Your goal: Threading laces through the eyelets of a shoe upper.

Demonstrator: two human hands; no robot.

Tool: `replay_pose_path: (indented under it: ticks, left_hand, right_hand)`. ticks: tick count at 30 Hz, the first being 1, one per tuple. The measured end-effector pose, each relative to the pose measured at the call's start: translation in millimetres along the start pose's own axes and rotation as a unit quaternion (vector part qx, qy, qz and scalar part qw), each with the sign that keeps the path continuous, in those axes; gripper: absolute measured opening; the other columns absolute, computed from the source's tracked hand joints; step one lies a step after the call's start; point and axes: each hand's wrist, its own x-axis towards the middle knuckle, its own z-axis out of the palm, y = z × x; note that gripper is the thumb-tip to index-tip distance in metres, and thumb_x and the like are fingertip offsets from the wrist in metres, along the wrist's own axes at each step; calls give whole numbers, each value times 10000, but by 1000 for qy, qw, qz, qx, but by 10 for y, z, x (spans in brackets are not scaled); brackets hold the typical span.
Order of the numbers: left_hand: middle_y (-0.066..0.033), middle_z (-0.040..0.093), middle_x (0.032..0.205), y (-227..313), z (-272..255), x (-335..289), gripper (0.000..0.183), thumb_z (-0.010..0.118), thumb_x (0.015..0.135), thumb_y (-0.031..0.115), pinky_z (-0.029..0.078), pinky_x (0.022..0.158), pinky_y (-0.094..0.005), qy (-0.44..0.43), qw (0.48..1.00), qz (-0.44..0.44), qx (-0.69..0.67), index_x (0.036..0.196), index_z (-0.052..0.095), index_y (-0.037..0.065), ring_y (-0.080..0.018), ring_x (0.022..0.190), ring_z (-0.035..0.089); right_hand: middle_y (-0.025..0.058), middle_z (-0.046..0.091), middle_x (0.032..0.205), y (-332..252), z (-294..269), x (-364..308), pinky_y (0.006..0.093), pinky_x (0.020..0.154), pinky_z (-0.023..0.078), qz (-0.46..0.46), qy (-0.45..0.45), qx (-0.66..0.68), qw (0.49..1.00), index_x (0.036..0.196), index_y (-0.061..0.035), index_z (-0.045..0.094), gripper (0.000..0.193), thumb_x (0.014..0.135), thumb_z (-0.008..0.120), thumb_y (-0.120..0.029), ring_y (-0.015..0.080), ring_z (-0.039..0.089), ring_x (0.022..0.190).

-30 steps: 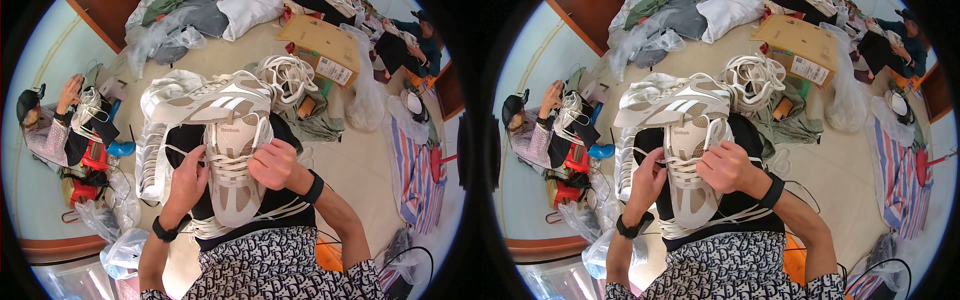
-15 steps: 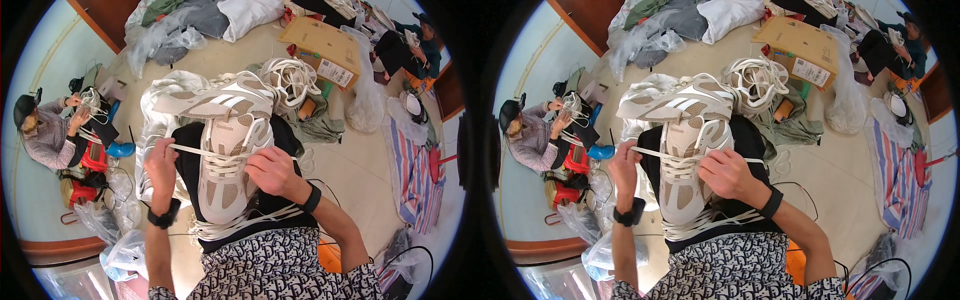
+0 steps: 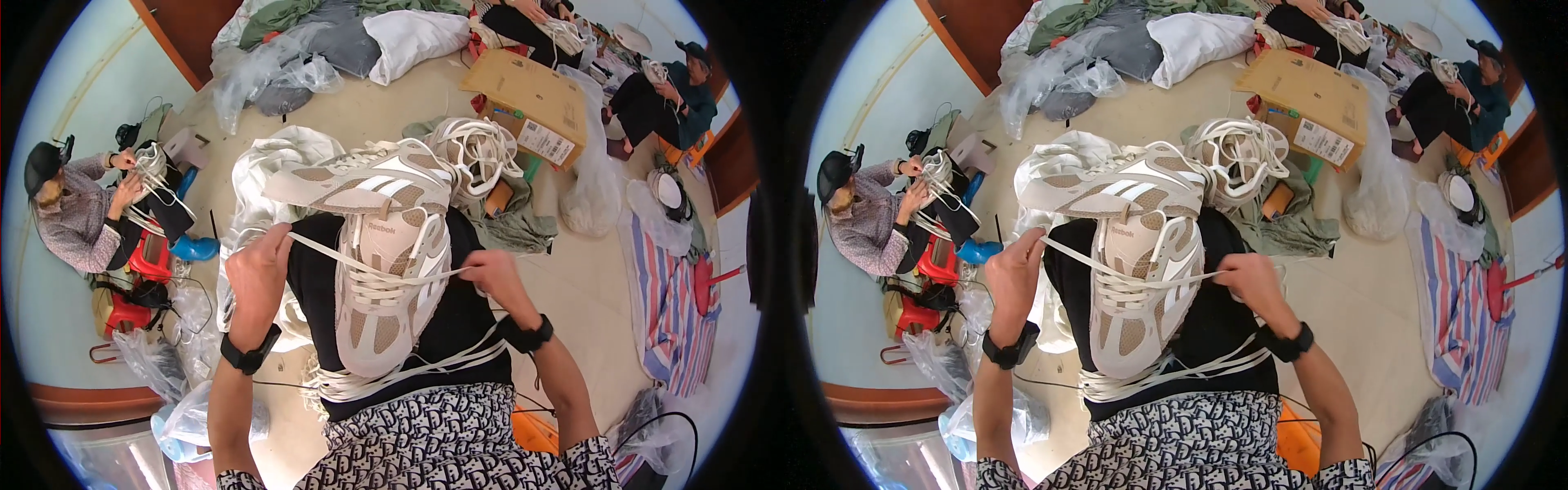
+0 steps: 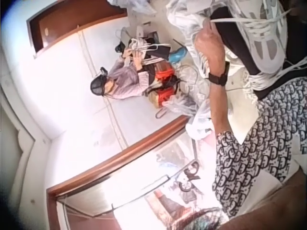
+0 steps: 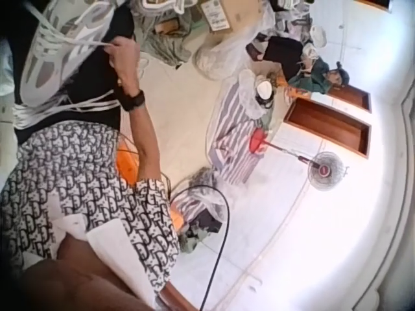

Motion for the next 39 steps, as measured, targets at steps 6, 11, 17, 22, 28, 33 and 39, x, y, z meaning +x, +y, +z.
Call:
replay_pose_path:
  ticks: [6, 11, 17, 22, 28, 33, 39]
  left_hand:
    - [-62, 550, 521, 28, -143, 121, 124, 581, 801, 131, 405, 427, -330, -97, 981, -133, -105, 906, 627, 83, -201, 445, 546]
    - [-93, 589, 781, 106, -192, 183, 216, 527, 821, 81, 485, 656, -281, -112, 627, -347, -688, 1000, 573, -33, -175, 667, 584]
    - [-106, 593, 929, 156, -285, 206, 216, 549, 811, 80, 442, 802, -281, -69, 610, -277, -740, 991, 566, -38, -169, 819, 580]
    - [-44, 606, 887, 575, -357, 96, 174, 588, 802, 89, 422, 772, -223, -164, 827, -155, -516, 962, 598, 23, -110, 859, 558]
    - [-68, 545, 883, -31, -392, 220, 247, 505, 894, 187, 452, 822, -310, 15, 582, -262, -770, 1021, 512, -25, -170, 845, 547]
    - [-68, 543, 878, -1016, -543, 199, 202, 478, 908, 132, 448, 880, -309, 52, 553, -255, -791, 1042, 513, -14, -162, 860, 547]
    - [-115, 566, 887, -2691, -707, -82, 185, 516, 881, 86, 468, 839, -316, 96, 528, -269, -800, 1001, 526, -55, -192, 846, 560]
  right_hand:
    - [24, 567, 596, -100, -616, -469, 250, 439, 362, 32, 185, 201, 961, 727, -19, 632, 69, 698, 593, -68, 104, 482, 477]
    - [103, 618, 805, -328, -665, -454, 251, 574, 433, -97, 167, 469, 862, 993, 51, 576, 289, 715, 547, -21, 162, 576, 683]
    - [167, 535, 1157, -870, -1188, -999, 283, 798, 436, -376, 274, 290, 837, 1199, 53, 476, 587, 619, 549, -4, 237, 545, 1027]
    - [127, 537, 1156, -1268, -1617, -1247, 268, 819, 419, -253, 514, -277, 771, 1230, 37, 462, 615, 633, 558, -73, 206, 530, 1036]
    - [151, 577, 1051, -1315, -2744, -1197, 322, 907, 386, -237, 480, -167, 828, 1230, 6, 467, 485, 772, 489, -155, 219, 533, 1050]
    - [117, 582, 1000, -866, -3641, -1082, 305, 783, 394, -77, 423, -174, 886, 1171, -15, 492, 438, 771, 501, -193, 187, 547, 958]
    - [67, 590, 924, -570, -4256, -1353, 281, 596, 407, 286, 281, -244, 883, 1082, -48, 530, 374, 769, 520, -251, 139, 568, 819]
